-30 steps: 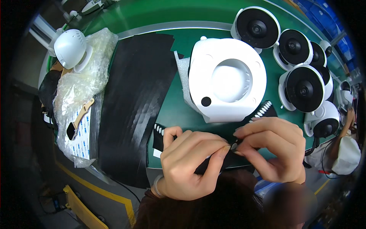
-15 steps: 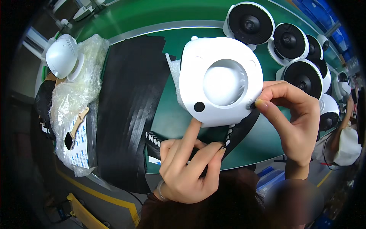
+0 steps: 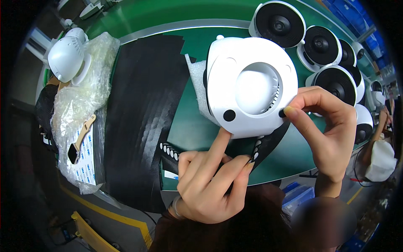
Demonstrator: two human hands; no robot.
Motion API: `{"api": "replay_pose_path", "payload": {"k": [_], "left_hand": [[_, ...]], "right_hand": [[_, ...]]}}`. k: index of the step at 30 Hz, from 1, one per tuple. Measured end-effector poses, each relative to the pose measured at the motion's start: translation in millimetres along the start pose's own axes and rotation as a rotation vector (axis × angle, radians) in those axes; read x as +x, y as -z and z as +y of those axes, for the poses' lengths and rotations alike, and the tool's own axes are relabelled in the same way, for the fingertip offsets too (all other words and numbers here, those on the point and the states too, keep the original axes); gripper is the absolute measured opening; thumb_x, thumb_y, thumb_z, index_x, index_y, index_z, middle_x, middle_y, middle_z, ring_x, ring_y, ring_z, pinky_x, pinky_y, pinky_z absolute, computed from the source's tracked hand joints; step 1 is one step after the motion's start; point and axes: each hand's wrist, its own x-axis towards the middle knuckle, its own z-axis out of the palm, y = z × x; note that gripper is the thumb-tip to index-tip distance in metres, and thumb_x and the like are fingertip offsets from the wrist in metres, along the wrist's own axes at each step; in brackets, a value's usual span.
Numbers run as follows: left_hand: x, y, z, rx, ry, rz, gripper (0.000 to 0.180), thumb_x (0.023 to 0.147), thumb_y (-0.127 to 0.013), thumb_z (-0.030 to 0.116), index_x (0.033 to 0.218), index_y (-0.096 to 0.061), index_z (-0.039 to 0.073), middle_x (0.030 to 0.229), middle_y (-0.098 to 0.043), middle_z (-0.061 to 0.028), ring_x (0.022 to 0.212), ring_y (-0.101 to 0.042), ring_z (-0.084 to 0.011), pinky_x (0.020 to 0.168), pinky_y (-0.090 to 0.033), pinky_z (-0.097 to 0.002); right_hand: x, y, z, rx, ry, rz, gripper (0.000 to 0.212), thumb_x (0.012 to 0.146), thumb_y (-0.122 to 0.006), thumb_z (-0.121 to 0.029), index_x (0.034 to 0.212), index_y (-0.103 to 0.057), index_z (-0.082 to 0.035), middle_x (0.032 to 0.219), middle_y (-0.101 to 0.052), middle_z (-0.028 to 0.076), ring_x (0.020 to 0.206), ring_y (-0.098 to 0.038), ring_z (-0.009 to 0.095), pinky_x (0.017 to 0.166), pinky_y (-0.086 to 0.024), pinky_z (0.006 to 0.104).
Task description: Applying small black adhesive rubber pads to the base of electronic camera housings on an assembly line.
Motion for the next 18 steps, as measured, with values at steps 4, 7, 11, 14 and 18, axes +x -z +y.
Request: {"api": "replay_pose_path", "payload": {"k": [4, 7, 11, 14, 18], "left_hand": [[-0.1, -1.3, -1.2, -0.006, -0.005, 0.001, 0.016, 0.060, -0.064, 0.003, 0.075, -0.066, 0.001, 0.099, -0.060, -0.0277, 0.053, -0.055, -0.0174, 0.060, -0.038, -0.0268], [0.8, -0.5, -1.7, -0.002, -0.018, 0.002, 0.016, 0.060, -0.064, 0.003, 0.075, -0.066, 0.001, 0.098, -0.061, -0.0276, 0.054, -0.056, -0.0175, 0.060, -0.038, -0.0270], [1.0, -0.4, -2.4, -0.008, -0.017, -0.009, 0.016, 0.060, -0.064, 0.003, 0.076, -0.066, 0.001, 0.097, -0.061, -0.0278, 0.054, -0.056, -0.0177, 0.060, -0.038, -0.0269], [0.2, -0.5, -4.2, -0.002, -0.028, 0.000, 0.011, 0.066, -0.068, 0.008, 0.076, -0.065, 0.003, 0.099, -0.063, -0.0204, 0.055, -0.054, -0.0142, 0.060, -0.036, -0.0235], [1.5, 0.3, -4.2, -0.010, -0.012, -0.004, 0.010, 0.064, -0.067, 0.008, 0.074, -0.065, 0.003, 0.098, -0.063, -0.0201, 0.055, -0.054, -0.0146, 0.059, -0.036, -0.0234]], "right_hand": [[0.7, 0.3, 0.3, -0.031, 0.011, -0.001, 0.007, 0.072, -0.066, -0.002, 0.076, -0.063, 0.002, 0.079, -0.063, 0.009, 0.070, -0.059, 0.013, 0.071, -0.046, 0.0229], [0.3, -0.1, -1.3, -0.053, 0.021, 0.000, 0.007, 0.072, -0.066, -0.003, 0.076, -0.063, 0.002, 0.079, -0.063, 0.009, 0.071, -0.058, 0.014, 0.071, -0.046, 0.0231], [-0.4, 0.0, -0.6, -0.110, 0.058, 0.005, 0.007, 0.071, -0.067, -0.003, 0.075, -0.063, 0.001, 0.079, -0.062, 0.009, 0.072, -0.058, 0.014, 0.071, -0.046, 0.0237], [3.7, -0.5, 6.9, -0.112, 0.147, -0.020, 0.015, 0.069, -0.070, -0.001, 0.074, -0.056, -0.001, 0.078, -0.063, 0.008, 0.071, -0.060, 0.013, 0.070, -0.047, 0.0222], [12.1, 5.6, 11.7, 0.128, -0.087, -0.038, 0.034, 0.071, -0.069, 0.002, 0.089, -0.041, -0.004, 0.079, -0.064, 0.011, 0.072, -0.063, 0.014, 0.068, -0.050, 0.0216]]}}
